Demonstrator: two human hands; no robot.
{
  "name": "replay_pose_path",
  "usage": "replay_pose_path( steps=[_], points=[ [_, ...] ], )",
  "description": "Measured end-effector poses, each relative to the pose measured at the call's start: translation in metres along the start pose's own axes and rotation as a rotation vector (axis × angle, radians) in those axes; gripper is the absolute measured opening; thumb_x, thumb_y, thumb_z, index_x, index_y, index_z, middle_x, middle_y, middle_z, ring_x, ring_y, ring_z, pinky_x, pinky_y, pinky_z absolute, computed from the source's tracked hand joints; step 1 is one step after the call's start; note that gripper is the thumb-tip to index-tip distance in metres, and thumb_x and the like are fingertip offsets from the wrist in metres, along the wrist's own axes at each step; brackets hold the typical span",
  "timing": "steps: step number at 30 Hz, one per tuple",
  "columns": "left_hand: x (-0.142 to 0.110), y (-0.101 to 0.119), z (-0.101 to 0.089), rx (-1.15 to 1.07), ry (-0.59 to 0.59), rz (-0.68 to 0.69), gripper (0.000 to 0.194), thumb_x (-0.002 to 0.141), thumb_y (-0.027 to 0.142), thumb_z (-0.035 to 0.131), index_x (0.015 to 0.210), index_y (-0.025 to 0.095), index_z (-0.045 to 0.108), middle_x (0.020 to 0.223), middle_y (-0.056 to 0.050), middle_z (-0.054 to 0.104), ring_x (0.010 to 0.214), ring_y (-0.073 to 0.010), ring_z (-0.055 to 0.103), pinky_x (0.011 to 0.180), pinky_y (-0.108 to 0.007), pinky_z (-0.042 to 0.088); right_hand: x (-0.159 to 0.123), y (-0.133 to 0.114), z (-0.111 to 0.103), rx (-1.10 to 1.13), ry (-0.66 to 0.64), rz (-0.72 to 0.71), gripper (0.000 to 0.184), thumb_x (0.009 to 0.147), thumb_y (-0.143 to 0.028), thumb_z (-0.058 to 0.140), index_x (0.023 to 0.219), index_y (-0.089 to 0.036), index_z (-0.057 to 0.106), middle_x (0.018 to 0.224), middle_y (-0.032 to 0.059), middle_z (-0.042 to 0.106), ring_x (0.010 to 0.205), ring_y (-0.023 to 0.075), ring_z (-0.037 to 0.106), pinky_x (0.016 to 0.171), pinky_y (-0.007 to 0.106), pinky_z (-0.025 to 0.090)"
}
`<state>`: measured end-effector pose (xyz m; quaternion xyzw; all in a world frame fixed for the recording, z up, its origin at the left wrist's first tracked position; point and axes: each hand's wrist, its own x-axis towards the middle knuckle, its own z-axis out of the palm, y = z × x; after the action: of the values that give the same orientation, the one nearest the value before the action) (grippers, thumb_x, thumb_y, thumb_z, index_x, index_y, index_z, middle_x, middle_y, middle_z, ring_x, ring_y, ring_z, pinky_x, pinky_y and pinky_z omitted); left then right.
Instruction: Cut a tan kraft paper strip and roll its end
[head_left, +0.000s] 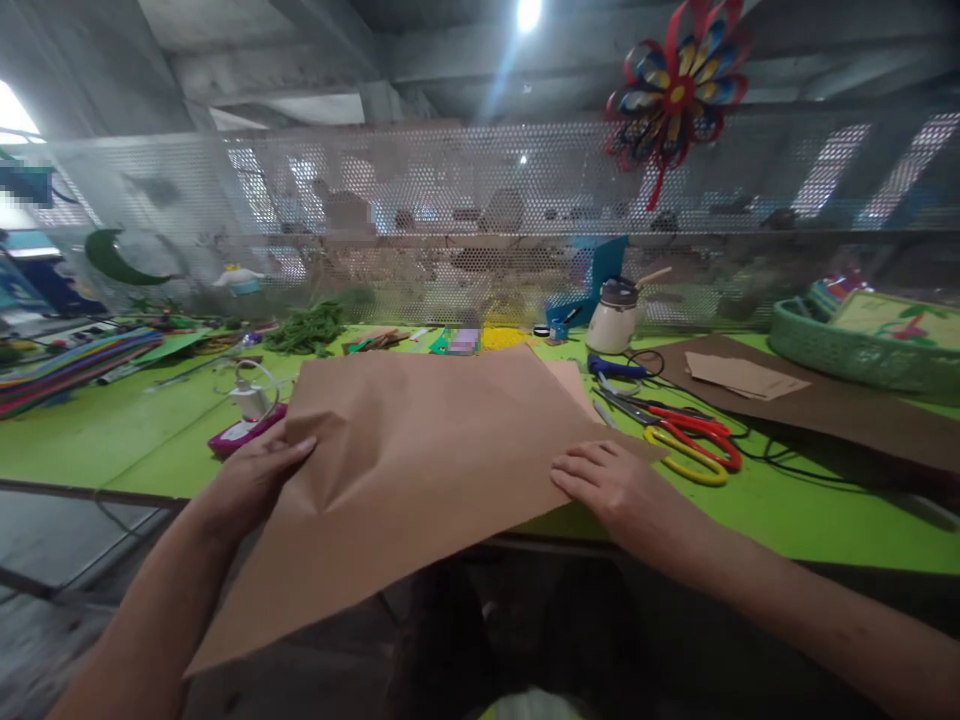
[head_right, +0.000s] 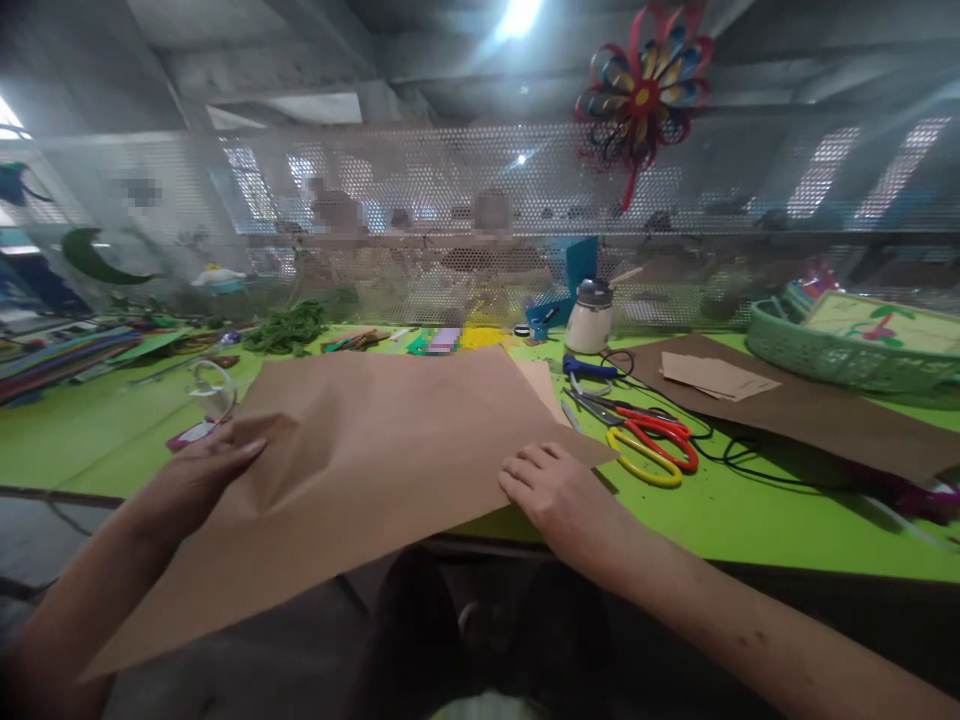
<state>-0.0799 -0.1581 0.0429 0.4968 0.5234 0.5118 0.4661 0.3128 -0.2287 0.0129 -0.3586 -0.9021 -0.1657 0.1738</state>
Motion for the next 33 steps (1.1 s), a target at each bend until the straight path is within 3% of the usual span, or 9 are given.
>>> replay_pose_path(
  steps=[4,6,11,15,17,19,21,28,33],
  points=[
    [0.038,0.002,0.026,-0.064,-0.258,-0.071,0.049,0.058,0.024,0.074,0.105,0.015,0.062,0.095,-0.011,0.069,0.079,-0.0242,0.066,0.067,-0.03,0.056,-0.005,0.011,0.003,-0.062,-0.056,0.072,0.03,0.08,-0.004,0.045,0.104,-0.014,0.061,0.103,0.0122,0.064,0.095,0.023,0.052,0.078,0.035,0.038],
    [0.059,-0.004,0.037,-0.024,-0.31,-0.101,0.044,0.06,0.02,0.071,0.102,0.014,0.062,0.091,-0.012,0.069,0.076,-0.0244,0.066,0.067,-0.033,0.055,-0.004,0.017,0.012,-0.067,-0.098,0.11,0.028,0.079,-0.003,0.047,0.099,-0.014,0.063,0.098,0.0119,0.064,0.092,0.0224,0.053,0.075,0.034,0.039],
    [0.091,-0.008,0.038,0.51,0.006,0.013,0.054,0.072,0.027,0.057,0.123,0.009,0.047,0.083,-0.012,0.067,0.068,-0.0207,0.065,0.06,-0.031,0.052,-0.001,0.024,0.033,-0.008,-0.147,0.204,0.029,0.077,-0.001,0.047,0.097,-0.014,0.064,0.09,0.0106,0.064,0.088,0.0209,0.054,0.076,0.032,0.041],
    [0.068,0.005,0.034,0.735,0.101,0.147,0.058,0.068,0.035,0.063,0.12,0.011,0.052,0.115,-0.017,0.058,0.1,-0.0268,0.059,0.082,-0.034,0.049,-0.001,0.022,0.038,0.036,-0.155,0.245,0.028,0.079,-0.002,0.046,0.098,-0.013,0.063,0.093,0.0105,0.063,0.09,0.0211,0.052,0.077,0.033,0.043],
    [0.041,0.008,0.039,0.868,-0.119,0.369,0.056,0.067,0.039,0.065,0.118,0.019,0.056,0.126,-0.01,0.054,0.116,-0.0293,0.048,0.097,-0.037,0.04,-0.001,0.021,0.037,0.037,-0.164,0.263,0.028,0.08,-0.003,0.046,0.099,-0.013,0.063,0.094,0.0106,0.063,0.09,0.0213,0.051,0.076,0.033,0.043],
    [0.012,0.007,0.047,0.844,-0.417,0.421,0.064,0.058,0.037,0.073,0.119,0.028,0.057,0.129,-0.005,0.052,0.12,-0.0296,0.046,0.101,-0.037,0.036,-0.001,0.02,0.036,0.034,-0.162,0.276,0.028,0.081,-0.003,0.045,0.102,-0.013,0.062,0.094,0.0105,0.063,0.088,0.0211,0.051,0.074,0.033,0.044],
    [-0.009,0.004,0.055,0.827,-0.572,0.412,0.071,0.051,0.032,0.078,0.119,0.033,0.057,0.129,-0.004,0.052,0.121,-0.0319,0.044,0.102,-0.04,0.036,-0.001,0.019,0.034,0.03,-0.144,0.282,0.029,0.082,-0.003,0.045,0.103,-0.013,0.062,0.094,0.0103,0.063,0.086,0.0207,0.051,0.072,0.032,0.044],
    [-0.011,-0.006,0.054,1.323,-0.67,0.586,0.046,0.079,0.021,0.045,0.121,0.035,0.054,0.127,0.002,0.054,0.112,-0.0246,0.055,0.094,-0.038,0.045,-0.006,0.011,0.01,0.08,-0.11,0.269,0.027,0.082,-0.006,0.047,0.102,-0.017,0.063,0.093,0.0097,0.065,0.085,0.0192,0.055,0.074,0.032,0.044],
    [-0.013,0.002,0.043,1.367,-0.688,0.59,0.048,0.081,0.015,0.035,0.12,0.035,0.055,0.127,0.005,0.053,0.11,-0.0194,0.056,0.094,-0.031,0.045,-0.014,0.015,-0.016,0.217,-0.223,0.241,0.035,0.079,-0.006,0.048,0.107,-0.02,0.062,0.104,0.0091,0.064,0.094,0.0203,0.056,0.081,0.034,0.045]
  ],
)
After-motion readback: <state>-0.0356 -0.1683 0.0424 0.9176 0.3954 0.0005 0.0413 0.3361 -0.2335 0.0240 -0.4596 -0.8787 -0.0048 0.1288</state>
